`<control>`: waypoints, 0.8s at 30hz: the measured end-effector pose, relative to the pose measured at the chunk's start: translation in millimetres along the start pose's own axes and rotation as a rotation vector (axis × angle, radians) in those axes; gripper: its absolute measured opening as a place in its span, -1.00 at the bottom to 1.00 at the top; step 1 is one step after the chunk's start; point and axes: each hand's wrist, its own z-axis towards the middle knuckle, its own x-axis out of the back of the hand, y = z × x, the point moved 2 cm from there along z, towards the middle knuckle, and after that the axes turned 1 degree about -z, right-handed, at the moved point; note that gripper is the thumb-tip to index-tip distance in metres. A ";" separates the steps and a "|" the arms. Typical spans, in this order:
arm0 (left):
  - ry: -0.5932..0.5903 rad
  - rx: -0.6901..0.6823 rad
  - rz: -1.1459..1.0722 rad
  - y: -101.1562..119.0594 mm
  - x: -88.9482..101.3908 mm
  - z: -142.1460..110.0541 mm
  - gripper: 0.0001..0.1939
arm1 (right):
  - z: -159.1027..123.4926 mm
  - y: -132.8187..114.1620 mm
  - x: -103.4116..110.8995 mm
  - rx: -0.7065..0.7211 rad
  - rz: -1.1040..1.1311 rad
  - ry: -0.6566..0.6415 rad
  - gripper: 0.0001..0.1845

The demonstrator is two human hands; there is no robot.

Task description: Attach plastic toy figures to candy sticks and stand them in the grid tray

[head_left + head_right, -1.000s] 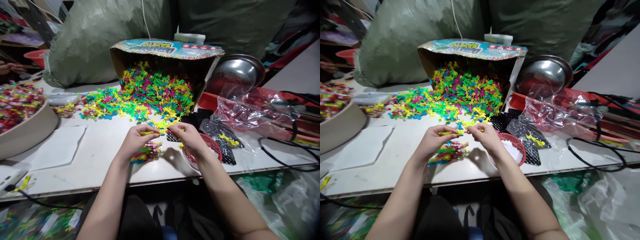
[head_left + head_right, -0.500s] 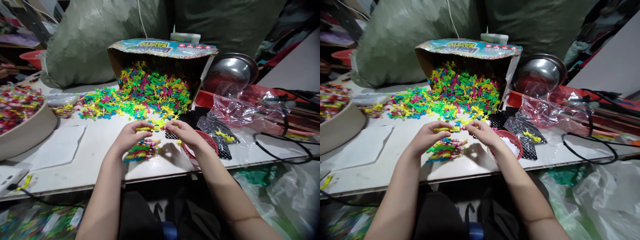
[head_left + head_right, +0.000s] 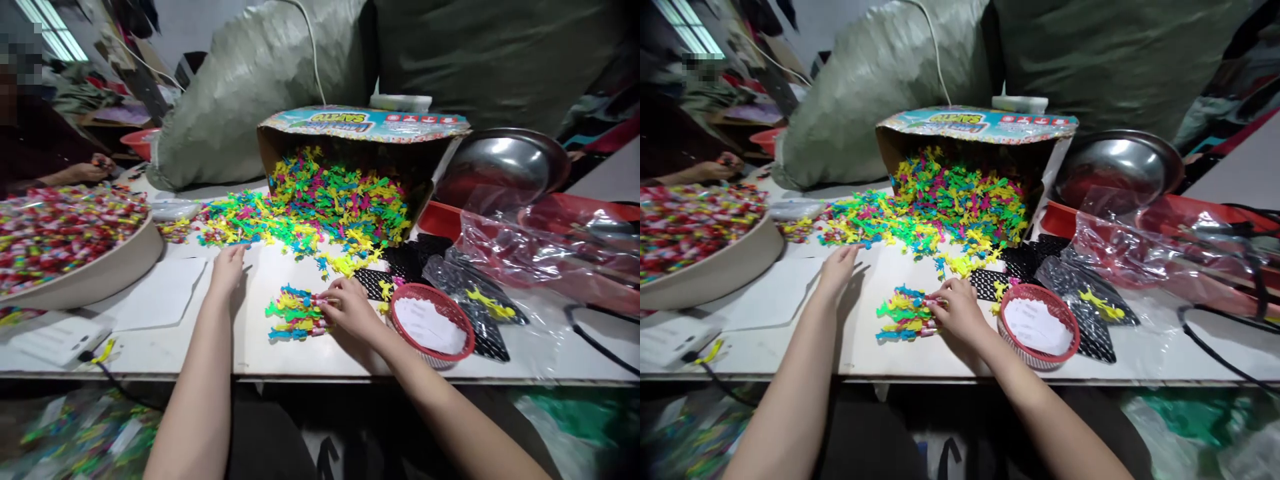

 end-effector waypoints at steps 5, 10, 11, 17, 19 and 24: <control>0.016 0.055 0.292 -29.0 -19.5 8.1 -0.64 | 0.7 -2.5 12.9 0.057 -0.035 0.044 -0.78; 0.034 0.139 0.472 -34.1 -22.5 6.3 -0.56 | 3.0 -2.5 23.3 0.073 -0.069 0.084 -0.81; 0.032 0.150 0.503 -34.4 -21.8 6.7 -0.55 | 3.1 -2.3 24.4 0.077 -0.073 0.083 -0.81; 0.099 0.197 0.537 -40.0 -14.2 13.5 -0.51 | 2.3 -4.8 31.4 0.102 -0.059 0.058 -0.81; 0.099 0.222 0.519 -43.0 -11.7 16.3 -0.50 | 1.3 -7.1 34.6 0.105 -0.046 0.064 -0.80; 0.126 0.243 0.502 -48.7 -8.6 25.6 -0.43 | -1.8 -13.4 43.2 0.109 -0.029 0.046 -0.80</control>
